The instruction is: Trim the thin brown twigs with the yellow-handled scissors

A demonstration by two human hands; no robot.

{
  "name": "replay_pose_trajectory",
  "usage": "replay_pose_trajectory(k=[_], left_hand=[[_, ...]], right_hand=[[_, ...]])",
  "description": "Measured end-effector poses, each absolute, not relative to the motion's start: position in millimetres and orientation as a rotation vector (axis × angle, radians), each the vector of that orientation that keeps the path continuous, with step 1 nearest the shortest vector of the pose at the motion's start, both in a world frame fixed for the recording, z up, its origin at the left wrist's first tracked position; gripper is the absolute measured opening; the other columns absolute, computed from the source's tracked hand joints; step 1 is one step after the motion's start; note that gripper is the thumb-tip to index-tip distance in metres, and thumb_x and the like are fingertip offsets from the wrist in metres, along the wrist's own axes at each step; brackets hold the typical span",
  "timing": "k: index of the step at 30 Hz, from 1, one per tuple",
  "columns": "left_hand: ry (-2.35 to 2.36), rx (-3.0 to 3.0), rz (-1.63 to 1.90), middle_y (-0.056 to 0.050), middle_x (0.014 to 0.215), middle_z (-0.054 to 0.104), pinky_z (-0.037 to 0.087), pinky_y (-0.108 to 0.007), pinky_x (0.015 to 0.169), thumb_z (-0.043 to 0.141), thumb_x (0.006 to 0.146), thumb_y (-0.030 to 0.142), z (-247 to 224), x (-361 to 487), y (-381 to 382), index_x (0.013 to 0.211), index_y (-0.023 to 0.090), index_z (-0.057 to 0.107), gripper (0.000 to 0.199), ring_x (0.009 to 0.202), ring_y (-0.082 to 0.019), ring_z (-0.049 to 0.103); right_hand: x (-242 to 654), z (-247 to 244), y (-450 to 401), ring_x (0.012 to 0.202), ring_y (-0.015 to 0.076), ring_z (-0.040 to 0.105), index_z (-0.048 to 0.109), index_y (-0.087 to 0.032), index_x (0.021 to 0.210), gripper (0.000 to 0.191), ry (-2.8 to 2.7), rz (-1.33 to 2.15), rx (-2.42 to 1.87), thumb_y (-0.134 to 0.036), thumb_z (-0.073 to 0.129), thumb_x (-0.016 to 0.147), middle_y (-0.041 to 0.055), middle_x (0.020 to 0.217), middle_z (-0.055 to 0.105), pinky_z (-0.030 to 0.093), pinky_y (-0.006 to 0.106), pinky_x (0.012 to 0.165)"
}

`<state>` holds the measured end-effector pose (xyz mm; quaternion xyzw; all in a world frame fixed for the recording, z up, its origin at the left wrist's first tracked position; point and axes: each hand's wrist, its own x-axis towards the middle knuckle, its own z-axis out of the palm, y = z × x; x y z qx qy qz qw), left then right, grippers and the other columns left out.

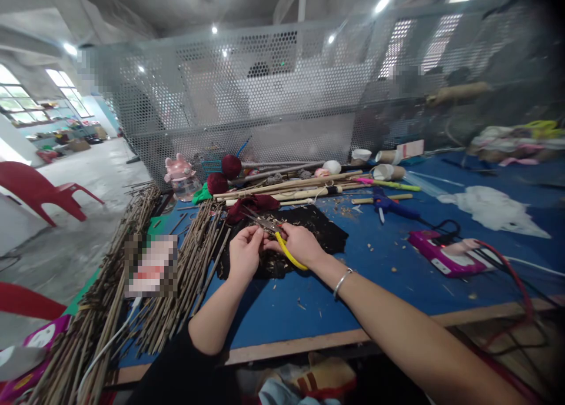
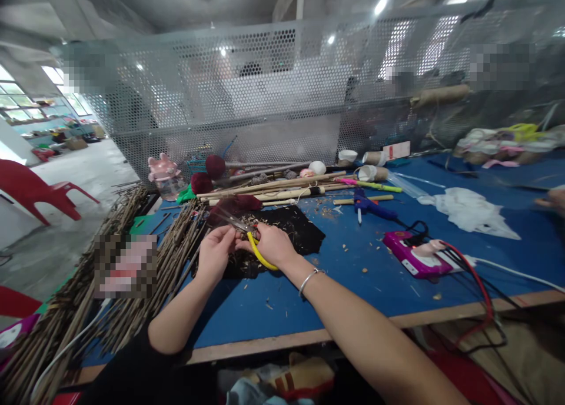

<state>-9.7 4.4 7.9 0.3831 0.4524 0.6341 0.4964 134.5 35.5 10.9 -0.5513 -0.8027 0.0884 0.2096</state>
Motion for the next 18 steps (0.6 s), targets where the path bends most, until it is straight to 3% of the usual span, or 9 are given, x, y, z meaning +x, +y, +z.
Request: replay_pose_trajectory(k=[9, 18], left_hand=[[1.057, 0.927, 1.52, 0.0, 0.066, 0.06, 0.046, -0.019, 0.05, 0.066, 0.067, 0.04, 10.2, -9.5, 4.6, 0.087, 0.012, 0.06, 0.035, 0.053, -0.007, 0.055], [1.098, 0.932, 1.513, -0.002, 0.066, 0.062, 0.046, -0.019, 0.052, 0.065, 0.068, 0.037, 8.5, -8.9, 6.2, 0.083, 0.011, 0.059, 0.03, 0.054, -0.008, 0.055]], right_hand=[[136.8, 11.0, 37.5, 0.055, 0.0146, 0.054, 0.053, -0.02, 0.07, 0.044, -2.23, 0.373, -1.475, -0.064, 0.053, 0.071, 0.0023, 0.064, 0.06, 0.028, 0.022, 0.048], [134.9, 7.6, 33.9, 0.073, 0.0172, 0.059, 0.05, -0.02, 0.097, 0.052, -2.261, 0.425, -1.375, -0.061, 0.06, 0.067, 0.0042, 0.083, 0.062, 0.034, 0.023, 0.058]])
